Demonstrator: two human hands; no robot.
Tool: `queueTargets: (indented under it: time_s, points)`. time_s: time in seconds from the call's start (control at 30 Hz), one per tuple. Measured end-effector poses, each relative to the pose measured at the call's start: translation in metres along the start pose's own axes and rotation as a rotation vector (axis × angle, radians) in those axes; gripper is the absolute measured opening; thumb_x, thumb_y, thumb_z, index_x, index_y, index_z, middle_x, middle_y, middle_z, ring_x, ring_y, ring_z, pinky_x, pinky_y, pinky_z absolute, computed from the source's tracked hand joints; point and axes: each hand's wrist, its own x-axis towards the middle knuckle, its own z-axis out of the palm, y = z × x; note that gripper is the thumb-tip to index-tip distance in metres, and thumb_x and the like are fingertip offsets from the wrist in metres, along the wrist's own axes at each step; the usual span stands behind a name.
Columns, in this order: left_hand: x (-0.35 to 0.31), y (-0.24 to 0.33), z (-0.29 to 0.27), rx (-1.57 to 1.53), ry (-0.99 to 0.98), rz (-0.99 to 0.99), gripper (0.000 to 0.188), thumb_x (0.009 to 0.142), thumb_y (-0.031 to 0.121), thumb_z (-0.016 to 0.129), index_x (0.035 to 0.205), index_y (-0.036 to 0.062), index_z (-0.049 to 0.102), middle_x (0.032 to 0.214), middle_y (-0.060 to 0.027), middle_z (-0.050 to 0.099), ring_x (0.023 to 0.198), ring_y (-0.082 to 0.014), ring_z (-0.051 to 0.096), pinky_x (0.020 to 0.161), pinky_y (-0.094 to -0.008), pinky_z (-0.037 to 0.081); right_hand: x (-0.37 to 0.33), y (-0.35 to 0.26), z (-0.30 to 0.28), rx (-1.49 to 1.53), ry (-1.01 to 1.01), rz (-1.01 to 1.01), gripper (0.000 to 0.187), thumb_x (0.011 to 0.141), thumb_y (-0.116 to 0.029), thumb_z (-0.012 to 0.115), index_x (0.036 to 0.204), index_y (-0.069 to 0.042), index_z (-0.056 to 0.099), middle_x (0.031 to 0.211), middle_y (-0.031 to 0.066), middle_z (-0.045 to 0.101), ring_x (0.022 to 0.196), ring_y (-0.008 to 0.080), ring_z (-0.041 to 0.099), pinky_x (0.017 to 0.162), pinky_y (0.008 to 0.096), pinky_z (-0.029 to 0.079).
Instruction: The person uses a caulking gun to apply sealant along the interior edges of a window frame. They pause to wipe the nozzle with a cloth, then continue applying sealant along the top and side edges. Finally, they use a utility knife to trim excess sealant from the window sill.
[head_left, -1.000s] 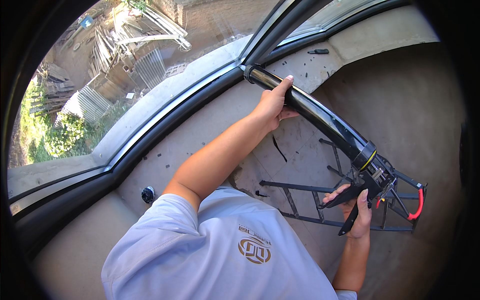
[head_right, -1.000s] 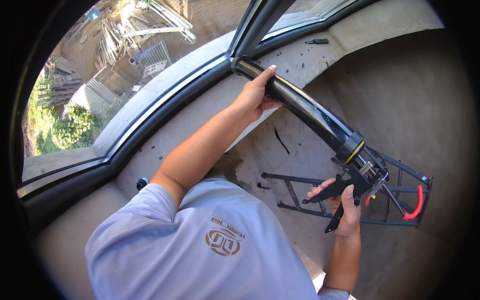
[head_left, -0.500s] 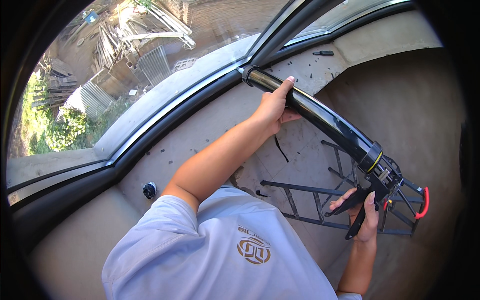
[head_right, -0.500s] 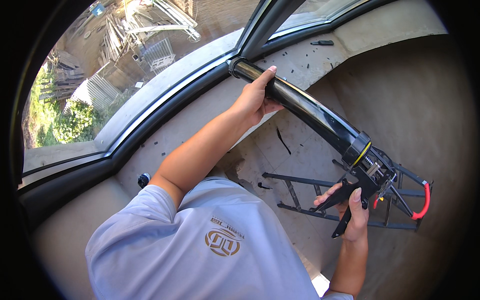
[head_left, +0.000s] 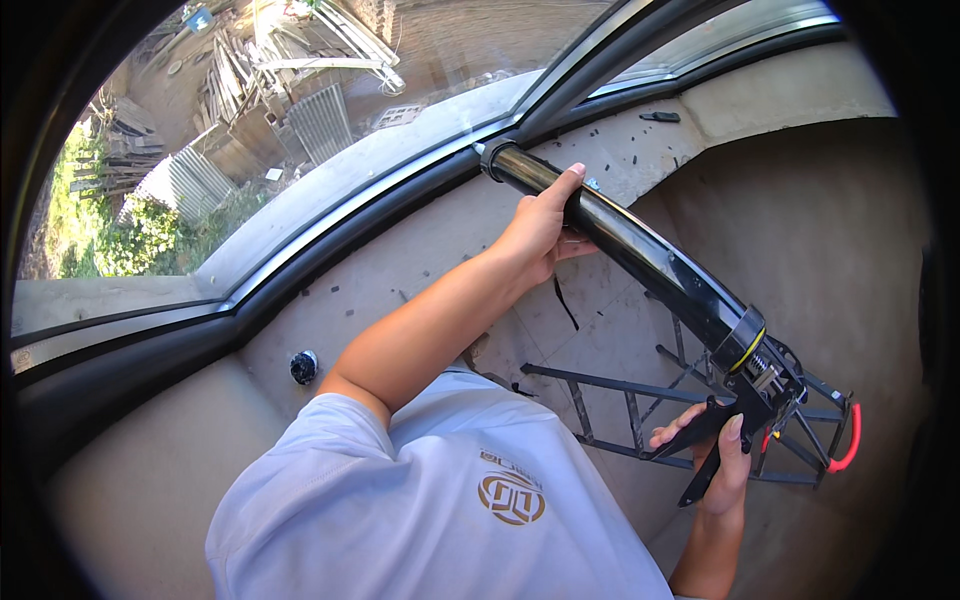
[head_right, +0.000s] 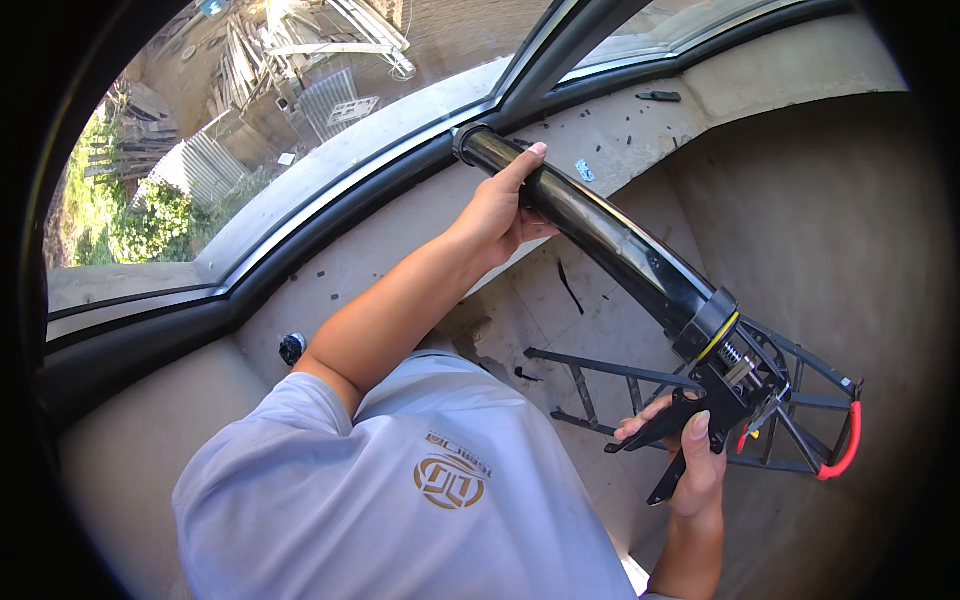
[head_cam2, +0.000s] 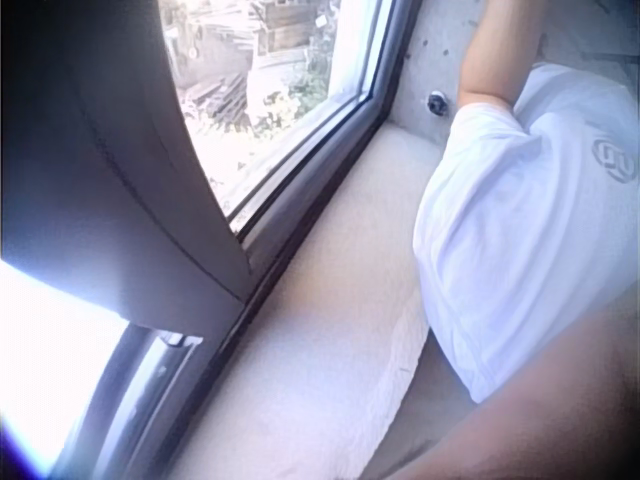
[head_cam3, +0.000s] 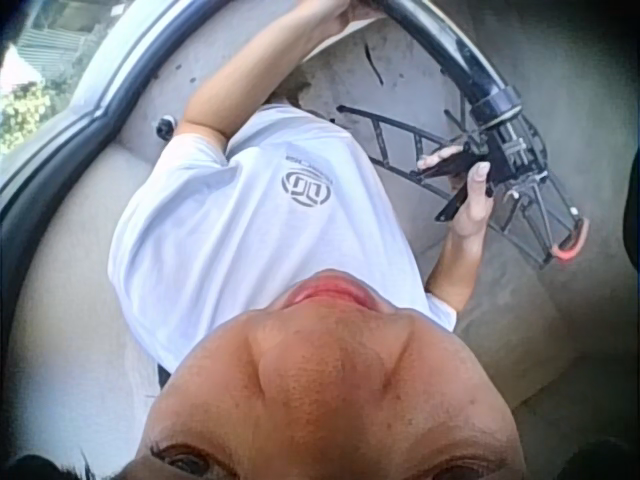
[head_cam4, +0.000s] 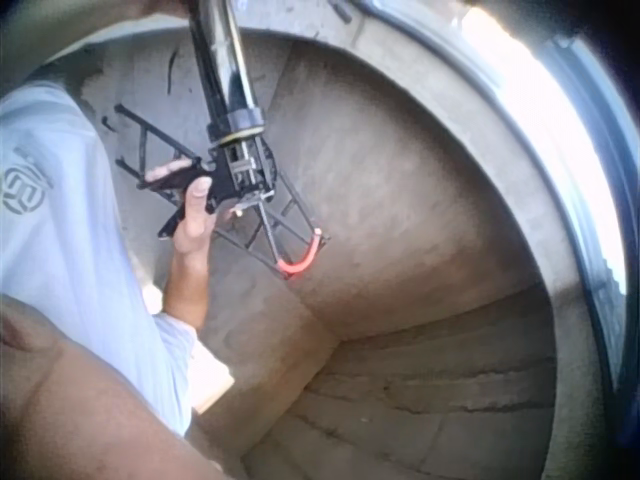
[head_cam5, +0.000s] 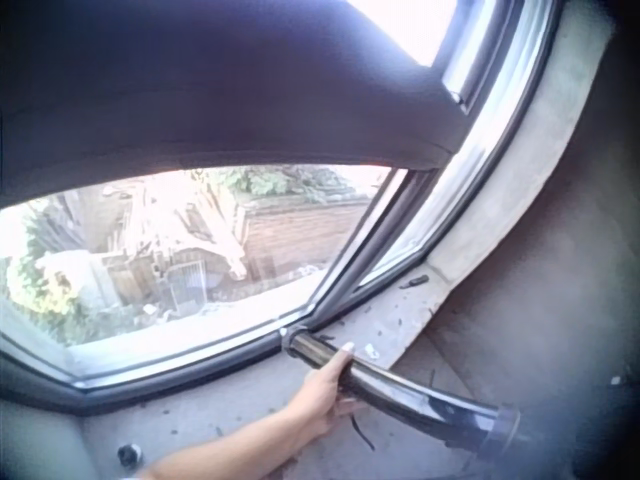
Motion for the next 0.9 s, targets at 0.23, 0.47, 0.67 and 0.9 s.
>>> queueTargets:
  time_s: [0.23, 0.47, 0.67, 0.9]
  points:
    - [-0.014, 0.002, -0.006, -0.001, 0.01, 0.011, 0.047, 0.099, 0.051, 0.061, 0.103, 0.0042, 0.061, 0.095, -0.0092, 0.069, 0.084, -0.022, 0.073, 0.087, -0.0458, 0.062, -0.01, -0.003, 0.006, -0.025, -0.067, 0.014, 0.055, 0.104, -0.051, 0.051, 0.113, 0.002, 0.053, 0.098, 0.0149, 0.062, 0.089, 0.0301, 0.07, 0.084, 0.0485, 0.057]
    - [-0.025, 0.004, -0.01, -0.017, 0.025, 0.011, 0.04, 0.099, 0.049, 0.063, 0.099, 0.0093, 0.059, 0.088, -0.0072, 0.071, 0.079, -0.019, 0.074, 0.085, -0.0428, 0.06, -0.017, -0.002, 0.011, -0.015, -0.034, 0.006, 0.053, 0.104, -0.049, 0.052, 0.113, 0.003, 0.053, 0.098, 0.0157, 0.063, 0.088, 0.0301, 0.07, 0.083, 0.0473, 0.057]
    - [-0.03, 0.004, -0.011, -0.013, 0.034, 0.021, 0.041, 0.099, 0.05, 0.063, 0.097, 0.0093, 0.06, 0.087, -0.0072, 0.071, 0.079, -0.0187, 0.074, 0.085, -0.0434, 0.061, -0.017, -0.002, 0.012, -0.017, -0.068, 0.008, 0.053, 0.104, -0.048, 0.051, 0.112, 0.004, 0.054, 0.098, 0.0162, 0.062, 0.087, 0.0303, 0.069, 0.083, 0.0479, 0.058]
    - [-0.035, 0.002, -0.014, -0.011, 0.046, 0.041, 0.041, 0.099, 0.049, 0.064, 0.097, 0.0084, 0.06, 0.088, -0.0073, 0.071, 0.078, -0.0183, 0.075, 0.082, -0.0417, 0.063, -0.019, -0.003, 0.013, -0.017, -0.047, 0.012, 0.055, 0.104, -0.049, 0.052, 0.111, 0.005, 0.055, 0.097, 0.017, 0.063, 0.086, 0.0303, 0.069, 0.082, 0.0477, 0.058]
